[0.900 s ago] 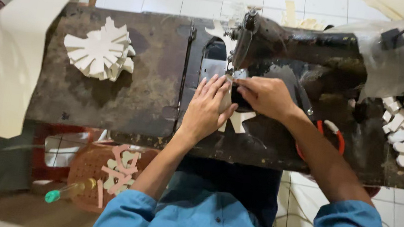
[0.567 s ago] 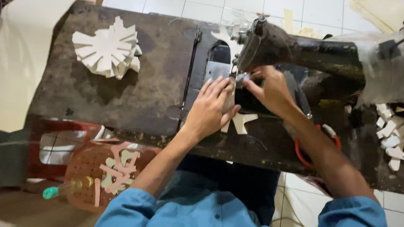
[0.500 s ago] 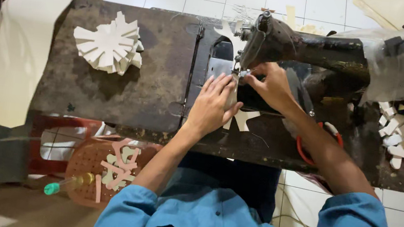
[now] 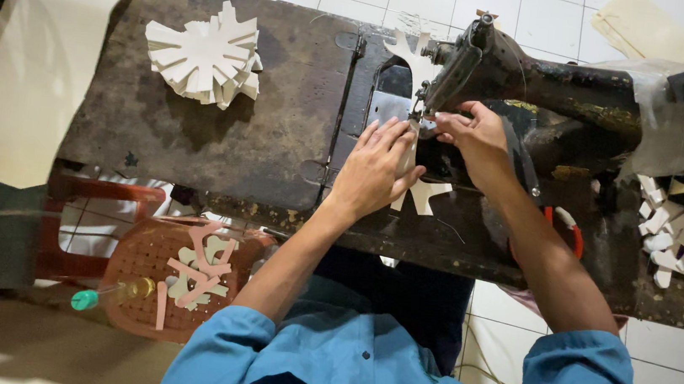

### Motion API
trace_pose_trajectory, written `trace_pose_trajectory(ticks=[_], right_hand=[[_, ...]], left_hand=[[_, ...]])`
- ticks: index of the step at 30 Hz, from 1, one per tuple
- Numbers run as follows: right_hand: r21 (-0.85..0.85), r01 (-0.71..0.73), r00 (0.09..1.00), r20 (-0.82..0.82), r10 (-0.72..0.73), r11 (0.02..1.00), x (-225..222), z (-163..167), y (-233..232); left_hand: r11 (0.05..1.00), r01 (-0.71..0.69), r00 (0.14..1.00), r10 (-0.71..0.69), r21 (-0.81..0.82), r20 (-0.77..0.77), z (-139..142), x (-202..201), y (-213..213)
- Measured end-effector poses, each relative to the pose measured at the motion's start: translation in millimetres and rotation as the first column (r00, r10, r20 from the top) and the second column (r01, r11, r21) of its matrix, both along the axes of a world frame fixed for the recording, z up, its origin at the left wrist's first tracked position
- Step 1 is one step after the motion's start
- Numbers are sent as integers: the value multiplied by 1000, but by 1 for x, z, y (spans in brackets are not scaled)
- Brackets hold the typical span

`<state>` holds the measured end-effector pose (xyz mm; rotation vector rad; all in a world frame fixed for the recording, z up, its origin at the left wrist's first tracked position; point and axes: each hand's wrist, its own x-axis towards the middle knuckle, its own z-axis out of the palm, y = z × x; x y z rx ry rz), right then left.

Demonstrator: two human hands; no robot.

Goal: The person sits at an industrial sewing machine and stitches white cut shoe upper pieces one at a time, guiding each piece under the needle, then trims the thread with scissors and places the finished piece on a growing stack on the workbench.

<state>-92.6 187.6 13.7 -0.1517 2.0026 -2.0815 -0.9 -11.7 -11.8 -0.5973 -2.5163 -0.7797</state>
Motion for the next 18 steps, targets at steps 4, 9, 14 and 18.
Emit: trace_pose_trajectory(ticks=[4,9,14,18], right_hand=[[-42,-26,1000,13,27,999,1,3,0],[-28,-2,999,47,3,1000,-1,3,0],[-21,-14,998,62,16,1000,0,3,1],[-7,-45,999,28,45,999,1,3,5]], left_hand=[[1000,-4,1000,5,18,-18,0,1,1],[1000,-7,1000,8,21,-29,0,0,0],[1000,-17,999,17,-1,-30,4,2,-1],[1000,-5,1000,5,7,-25,4,1,-4]])
